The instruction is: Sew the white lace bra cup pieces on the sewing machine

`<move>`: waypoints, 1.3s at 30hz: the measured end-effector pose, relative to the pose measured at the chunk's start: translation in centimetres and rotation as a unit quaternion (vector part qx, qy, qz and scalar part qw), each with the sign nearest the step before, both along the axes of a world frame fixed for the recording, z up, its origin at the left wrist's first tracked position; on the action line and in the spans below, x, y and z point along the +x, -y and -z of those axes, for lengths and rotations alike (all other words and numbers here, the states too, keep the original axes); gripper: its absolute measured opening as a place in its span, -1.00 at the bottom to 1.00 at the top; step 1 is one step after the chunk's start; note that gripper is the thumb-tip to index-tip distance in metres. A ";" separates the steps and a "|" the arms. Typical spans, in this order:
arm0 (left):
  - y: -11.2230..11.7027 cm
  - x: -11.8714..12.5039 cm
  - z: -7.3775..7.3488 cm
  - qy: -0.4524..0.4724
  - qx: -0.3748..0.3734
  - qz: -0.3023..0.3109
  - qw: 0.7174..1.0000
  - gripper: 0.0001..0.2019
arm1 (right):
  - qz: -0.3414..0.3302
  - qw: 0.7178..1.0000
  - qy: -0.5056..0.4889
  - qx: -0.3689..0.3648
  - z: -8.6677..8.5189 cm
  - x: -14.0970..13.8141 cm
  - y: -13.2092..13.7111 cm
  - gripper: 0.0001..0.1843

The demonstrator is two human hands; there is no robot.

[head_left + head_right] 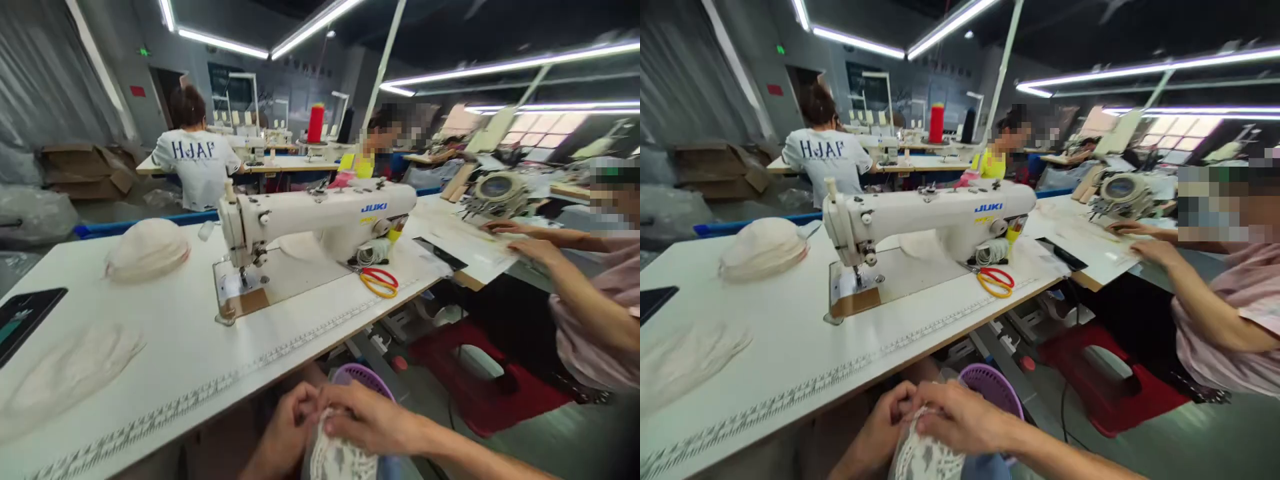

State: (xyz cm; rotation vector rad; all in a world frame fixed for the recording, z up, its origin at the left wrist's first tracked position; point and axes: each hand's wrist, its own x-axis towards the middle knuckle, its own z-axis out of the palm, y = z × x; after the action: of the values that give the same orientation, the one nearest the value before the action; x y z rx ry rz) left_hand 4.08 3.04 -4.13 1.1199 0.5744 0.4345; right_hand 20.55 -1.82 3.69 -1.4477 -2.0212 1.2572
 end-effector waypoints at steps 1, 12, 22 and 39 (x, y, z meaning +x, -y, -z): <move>0.1 -0.1 0.1 0.000 0.001 -0.010 1.000 -0.58 | 0.015 1.000 0.018 -0.006 0.0 0.2 0.4 -0.83; -0.1 1.1 0.8 -0.043 -0.021 -0.024 0.999 -0.54 | -0.110 0.983 -0.106 -0.105 -3.6 -0.2 2.0 -0.76; 1.3 -0.4 -0.3 0.007 -0.040 0.040 0.998 -0.50 | 0.077 0.994 -0.037 -0.067 2.1 3.3 1.6 -0.70; 0.9 2.0 2.5 -0.066 -0.013 -0.066 0.996 -0.60 | 0.010 0.946 -0.251 -0.206 -1.1 2.9 0.9 -0.46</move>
State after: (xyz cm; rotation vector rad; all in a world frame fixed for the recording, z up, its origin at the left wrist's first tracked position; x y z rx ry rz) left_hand 6.04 2.13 -6.62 1.0950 0.7718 0.4674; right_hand 23.46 -2.69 4.83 -1.1356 -1.4588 1.8926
